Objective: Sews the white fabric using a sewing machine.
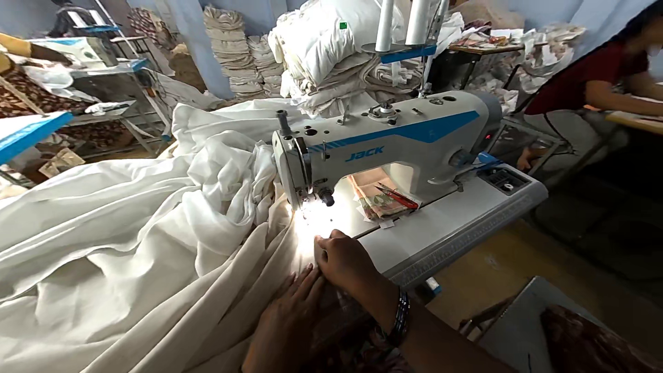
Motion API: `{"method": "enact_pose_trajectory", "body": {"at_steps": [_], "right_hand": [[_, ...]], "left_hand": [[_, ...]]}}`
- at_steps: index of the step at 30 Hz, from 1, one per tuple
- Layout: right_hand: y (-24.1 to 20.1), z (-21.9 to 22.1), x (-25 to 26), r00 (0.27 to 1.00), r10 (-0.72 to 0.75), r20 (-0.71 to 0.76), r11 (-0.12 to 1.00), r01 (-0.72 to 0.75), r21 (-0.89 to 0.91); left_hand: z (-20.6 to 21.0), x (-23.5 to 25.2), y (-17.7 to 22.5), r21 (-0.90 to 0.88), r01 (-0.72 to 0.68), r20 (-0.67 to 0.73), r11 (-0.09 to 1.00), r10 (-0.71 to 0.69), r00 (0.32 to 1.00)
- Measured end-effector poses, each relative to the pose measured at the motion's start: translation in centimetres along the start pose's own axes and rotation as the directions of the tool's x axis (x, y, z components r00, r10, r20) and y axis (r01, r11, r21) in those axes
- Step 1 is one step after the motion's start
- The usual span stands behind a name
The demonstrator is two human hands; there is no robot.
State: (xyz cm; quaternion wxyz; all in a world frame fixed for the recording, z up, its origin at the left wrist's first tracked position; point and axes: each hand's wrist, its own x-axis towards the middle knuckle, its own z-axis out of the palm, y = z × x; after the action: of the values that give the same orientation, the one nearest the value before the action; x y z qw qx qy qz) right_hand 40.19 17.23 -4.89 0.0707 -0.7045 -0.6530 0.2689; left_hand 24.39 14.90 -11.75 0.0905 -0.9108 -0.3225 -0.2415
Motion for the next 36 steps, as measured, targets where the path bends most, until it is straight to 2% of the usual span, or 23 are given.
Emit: {"method": "enact_pose_trajectory", "body": {"at_steps": [3, 5, 9, 12, 16, 18, 20, 25, 31, 36], "right_hand": [[0.1, 0.6, 0.5, 0.995, -0.045, -0.093, 0.999, 0.045, -0.001], [0.8, 1.2, 1.1, 0.972, -0.125, -0.201, 0.992, 0.127, -0.005], [3.4, 2.3, 2.0, 0.883, -0.311, -0.352, 0.939, 0.343, 0.030], [4.5, 2.6, 2.2, 0.806, -0.397, -0.440, 0.897, 0.441, -0.002], [5.4, 0.9, 3.5, 0.766, -0.558, -0.320, 0.822, 0.562, -0.090], [5.8, -0.1, 4.6, 0.720, -0.636, -0.277, 0.769, 0.623, -0.146], [6.2, -0.5, 5.4, 0.708, -0.659, -0.254, 0.747, 0.654, -0.119], [6.2, 0.1, 6.3, 0.780, -0.575, -0.247, 0.792, 0.607, 0.070], [5.9, -0.2, 6.3, 0.832, -0.519, -0.198, 0.835, 0.543, 0.092], [5.5, -0.3, 6.2, 0.874, -0.441, -0.204, 0.875, 0.470, 0.120]], "left_hand": [[1.0, 0.1, -2.2, -0.144, -0.015, -0.061, 0.989, 0.006, 0.998], [1.6, 0.2, -3.9, -0.244, -0.018, -0.072, 0.970, 0.001, 0.997], [0.6, 1.1, -5.7, -0.240, 0.034, -0.023, 0.970, -0.041, 0.999], [-0.9, 2.0, -6.2, -0.196, 0.036, 0.043, 0.980, -0.028, 0.999], [-0.4, 2.6, -7.5, -0.131, 0.064, 0.109, 0.989, -0.050, 0.993], [0.6, 2.7, -8.7, -0.156, 0.034, 0.086, 0.987, -0.020, 0.996], [0.9, 2.8, -9.2, -0.193, 0.050, 0.119, 0.980, -0.027, 0.992], [0.8, 2.8, -9.3, -0.231, 0.132, 0.141, 0.964, -0.101, 0.985], [0.5, 2.5, -9.0, -0.263, 0.113, 0.104, 0.958, -0.088, 0.991], [1.0, 2.1, -8.8, -0.189, 0.078, 0.008, 0.979, -0.078, 0.997]]}}
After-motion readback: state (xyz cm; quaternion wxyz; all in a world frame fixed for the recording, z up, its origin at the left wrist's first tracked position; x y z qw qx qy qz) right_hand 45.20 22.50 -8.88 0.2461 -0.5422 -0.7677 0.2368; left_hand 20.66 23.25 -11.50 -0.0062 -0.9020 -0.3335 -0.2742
